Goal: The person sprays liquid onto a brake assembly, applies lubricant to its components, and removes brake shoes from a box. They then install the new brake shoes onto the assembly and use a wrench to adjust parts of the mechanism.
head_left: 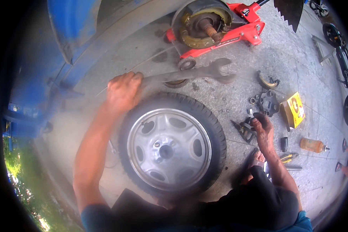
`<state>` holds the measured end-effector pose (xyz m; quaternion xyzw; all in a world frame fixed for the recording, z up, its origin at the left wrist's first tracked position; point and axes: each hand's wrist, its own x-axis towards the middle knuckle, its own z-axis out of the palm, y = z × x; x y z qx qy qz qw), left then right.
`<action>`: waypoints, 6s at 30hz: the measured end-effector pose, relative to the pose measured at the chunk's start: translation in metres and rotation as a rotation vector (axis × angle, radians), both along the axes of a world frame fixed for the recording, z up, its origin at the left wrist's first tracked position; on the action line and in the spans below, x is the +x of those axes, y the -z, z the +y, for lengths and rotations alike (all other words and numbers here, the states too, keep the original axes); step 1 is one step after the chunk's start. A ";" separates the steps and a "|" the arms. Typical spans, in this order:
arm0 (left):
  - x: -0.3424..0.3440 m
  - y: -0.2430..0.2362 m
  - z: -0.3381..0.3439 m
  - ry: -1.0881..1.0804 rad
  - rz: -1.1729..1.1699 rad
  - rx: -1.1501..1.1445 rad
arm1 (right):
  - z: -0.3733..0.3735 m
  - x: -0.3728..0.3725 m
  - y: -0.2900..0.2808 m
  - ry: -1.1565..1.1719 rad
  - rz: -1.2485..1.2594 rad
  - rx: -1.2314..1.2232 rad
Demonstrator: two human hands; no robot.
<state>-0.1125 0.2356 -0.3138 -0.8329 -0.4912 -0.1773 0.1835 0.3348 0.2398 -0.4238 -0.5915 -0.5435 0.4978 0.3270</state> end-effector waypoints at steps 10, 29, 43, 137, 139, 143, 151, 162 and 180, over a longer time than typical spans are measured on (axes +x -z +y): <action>0.001 0.032 0.003 -0.522 -0.059 -0.339 | 0.004 -0.004 -0.001 0.032 0.039 -0.011; 0.288 0.044 -0.050 -0.523 -2.224 -0.973 | 0.072 -0.115 -0.044 -0.191 0.837 -0.537; 0.292 0.043 0.022 -0.671 -1.822 -0.855 | 0.133 -0.131 -0.060 -0.082 0.700 -0.532; 0.079 0.178 -0.035 -0.422 0.043 -0.861 | 0.008 0.166 -0.001 0.263 -0.507 0.094; 0.091 0.178 -0.033 -0.253 0.035 -0.806 | -0.031 0.193 -0.009 0.354 -0.658 0.047; 0.106 0.167 -0.018 -0.086 0.042 -0.784 | -0.097 0.247 -0.013 0.606 -0.650 -0.002; 0.159 0.186 -0.004 0.099 0.024 -0.776 | -0.106 0.203 0.042 0.289 -0.825 0.076; 0.293 0.179 0.004 0.096 -0.084 -0.805 | 0.030 0.147 0.082 -0.017 -0.724 0.421; 0.281 0.208 0.018 -0.107 -0.456 -0.835 | 0.078 0.208 -0.009 0.032 -0.896 0.651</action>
